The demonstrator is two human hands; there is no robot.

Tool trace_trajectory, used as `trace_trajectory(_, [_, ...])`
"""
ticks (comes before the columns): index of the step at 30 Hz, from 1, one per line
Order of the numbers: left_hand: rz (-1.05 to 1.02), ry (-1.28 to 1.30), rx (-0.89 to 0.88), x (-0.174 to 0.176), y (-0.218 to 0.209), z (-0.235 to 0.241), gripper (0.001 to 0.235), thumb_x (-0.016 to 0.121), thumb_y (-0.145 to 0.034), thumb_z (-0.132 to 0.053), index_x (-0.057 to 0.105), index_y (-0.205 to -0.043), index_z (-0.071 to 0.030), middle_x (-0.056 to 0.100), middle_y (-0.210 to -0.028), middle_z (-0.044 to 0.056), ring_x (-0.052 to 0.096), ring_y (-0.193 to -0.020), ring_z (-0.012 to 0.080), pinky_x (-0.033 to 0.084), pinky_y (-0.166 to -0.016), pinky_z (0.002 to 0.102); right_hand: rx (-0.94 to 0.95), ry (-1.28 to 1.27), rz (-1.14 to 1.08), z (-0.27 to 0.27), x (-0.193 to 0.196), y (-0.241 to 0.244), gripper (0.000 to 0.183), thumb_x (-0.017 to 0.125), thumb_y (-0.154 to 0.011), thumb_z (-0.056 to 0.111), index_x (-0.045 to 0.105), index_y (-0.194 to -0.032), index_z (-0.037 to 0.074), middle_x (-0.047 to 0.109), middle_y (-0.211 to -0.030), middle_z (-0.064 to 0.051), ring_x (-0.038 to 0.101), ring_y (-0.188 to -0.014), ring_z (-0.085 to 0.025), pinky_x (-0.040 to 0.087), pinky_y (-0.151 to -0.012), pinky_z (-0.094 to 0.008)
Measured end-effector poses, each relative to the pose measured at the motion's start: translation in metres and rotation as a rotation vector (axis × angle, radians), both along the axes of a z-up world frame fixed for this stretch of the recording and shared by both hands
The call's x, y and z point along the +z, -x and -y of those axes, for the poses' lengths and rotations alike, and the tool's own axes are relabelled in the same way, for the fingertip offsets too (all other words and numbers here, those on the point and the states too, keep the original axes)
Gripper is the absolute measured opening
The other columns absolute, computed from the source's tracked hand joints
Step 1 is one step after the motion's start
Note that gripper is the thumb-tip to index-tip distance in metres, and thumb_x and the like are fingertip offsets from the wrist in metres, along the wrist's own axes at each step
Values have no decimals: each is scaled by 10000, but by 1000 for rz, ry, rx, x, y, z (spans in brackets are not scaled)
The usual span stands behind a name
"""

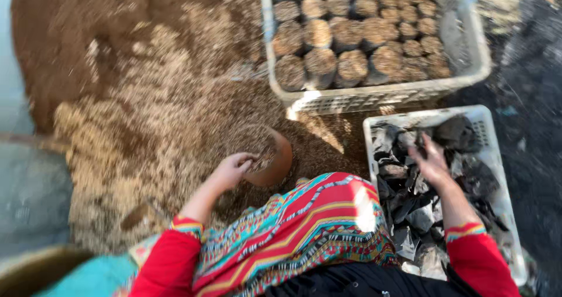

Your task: The person fills small black nursery bags with a soil and sawdust mixture using their hands and a hoe. They pack the material into the bags and place them into a white crate.

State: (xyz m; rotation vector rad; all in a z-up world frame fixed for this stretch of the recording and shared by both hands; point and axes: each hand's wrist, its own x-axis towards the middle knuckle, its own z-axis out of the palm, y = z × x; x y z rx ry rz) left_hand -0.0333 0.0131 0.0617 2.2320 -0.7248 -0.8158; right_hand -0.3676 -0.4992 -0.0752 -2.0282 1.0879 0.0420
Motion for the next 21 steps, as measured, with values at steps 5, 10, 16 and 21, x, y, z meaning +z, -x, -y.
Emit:
trace_trajectory(5, [154,-180,-187,27,-6,-70,332,620,-961,-284,713,-1206,-81,746,-1145,144,694,-1057,317,546,-910,416,212,-45,-115,-70,-21,-8,1063,706,-799,553,159,-1698,406,248,-1566,-335,309,-1431,-501,335,-1138,-571])
trace_trajectory(10, [178,-224,19,79,13,-144,372,606,-956,-323,702,-1225,-84,743,-1144,167,717,-1045,333,562,-902,431,281,113,-30,-79,-4,-11,1057,811,-796,506,213,-1665,443,353,-1604,-284,317,-1516,-484,337,-1239,-527])
trace_trajectory(16, [305,-366,137,121,60,-227,440,644,-975,-419,703,-1211,-52,708,-1143,224,664,-1049,409,535,-882,476,169,58,-572,-99,8,-29,1441,908,-651,337,-89,-1682,480,-39,-1701,-265,344,-1420,-513,473,-1060,-535])
trace_trajectory(21, [206,-310,412,106,96,-270,445,621,-950,-426,699,-1253,-109,746,-1121,168,713,-1044,344,552,-907,432,-232,-117,-295,-108,17,-7,1153,827,-740,422,100,-1633,354,214,-1569,-252,452,-1310,-453,477,-994,-531])
